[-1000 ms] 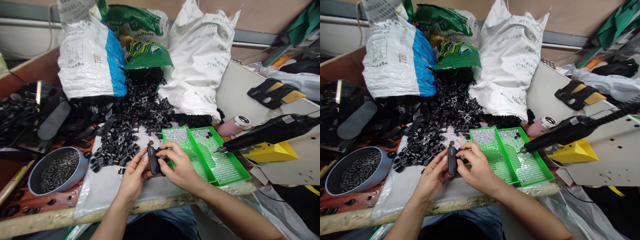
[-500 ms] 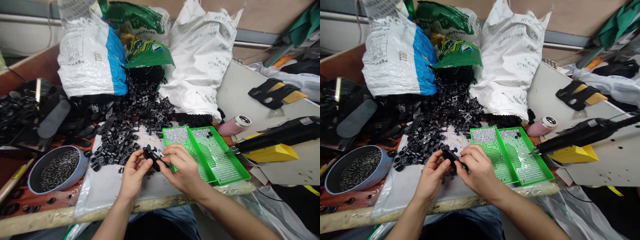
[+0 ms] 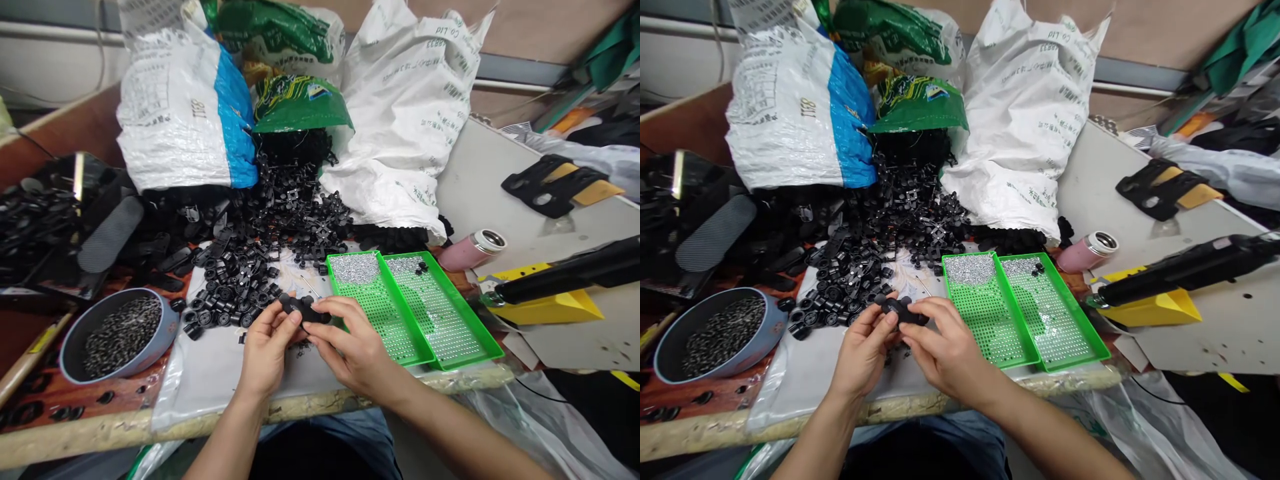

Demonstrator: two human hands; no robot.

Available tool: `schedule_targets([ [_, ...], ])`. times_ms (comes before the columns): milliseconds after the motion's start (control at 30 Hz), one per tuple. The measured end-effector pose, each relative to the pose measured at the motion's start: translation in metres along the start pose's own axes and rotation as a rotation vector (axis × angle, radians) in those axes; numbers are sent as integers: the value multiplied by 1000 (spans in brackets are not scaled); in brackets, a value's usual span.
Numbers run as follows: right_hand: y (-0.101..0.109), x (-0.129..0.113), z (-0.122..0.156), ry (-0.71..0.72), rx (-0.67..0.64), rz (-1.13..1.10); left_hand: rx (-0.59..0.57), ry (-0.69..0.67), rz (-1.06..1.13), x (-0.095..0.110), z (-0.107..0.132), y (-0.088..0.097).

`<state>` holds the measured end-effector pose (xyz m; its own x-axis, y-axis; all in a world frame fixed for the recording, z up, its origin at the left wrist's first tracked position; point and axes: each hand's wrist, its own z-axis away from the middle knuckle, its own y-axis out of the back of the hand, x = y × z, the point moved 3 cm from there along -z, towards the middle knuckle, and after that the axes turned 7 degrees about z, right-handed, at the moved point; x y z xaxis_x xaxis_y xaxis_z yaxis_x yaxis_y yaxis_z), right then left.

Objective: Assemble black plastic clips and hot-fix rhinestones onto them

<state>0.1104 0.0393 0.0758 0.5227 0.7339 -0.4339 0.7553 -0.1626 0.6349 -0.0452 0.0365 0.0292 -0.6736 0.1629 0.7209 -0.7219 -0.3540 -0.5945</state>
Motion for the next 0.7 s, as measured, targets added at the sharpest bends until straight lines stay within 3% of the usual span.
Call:
schedule_targets([
  [100,-3,14,6,-278,13,-123,-58,-57,-82,0,2,0],
  [167,-11,25,10,-467,-114,-306,-104,-104,-135,0,4,0],
  [233,-18,33,13,-552,-269,-512,-148,-140,-188,2,8,-2],
  [300,-17,39,13,-555,-307,-608,-184,-154,-233,5,11,-2],
  [400,-2,48,8,-425,-263,-450,-254,-85,-281,15,13,1],
  [567,24,44,-8,24,-335,-184,-422,375,-139,25,11,7],
  [700,30,39,-17,165,-368,-151,-425,531,-123,27,12,4],
])
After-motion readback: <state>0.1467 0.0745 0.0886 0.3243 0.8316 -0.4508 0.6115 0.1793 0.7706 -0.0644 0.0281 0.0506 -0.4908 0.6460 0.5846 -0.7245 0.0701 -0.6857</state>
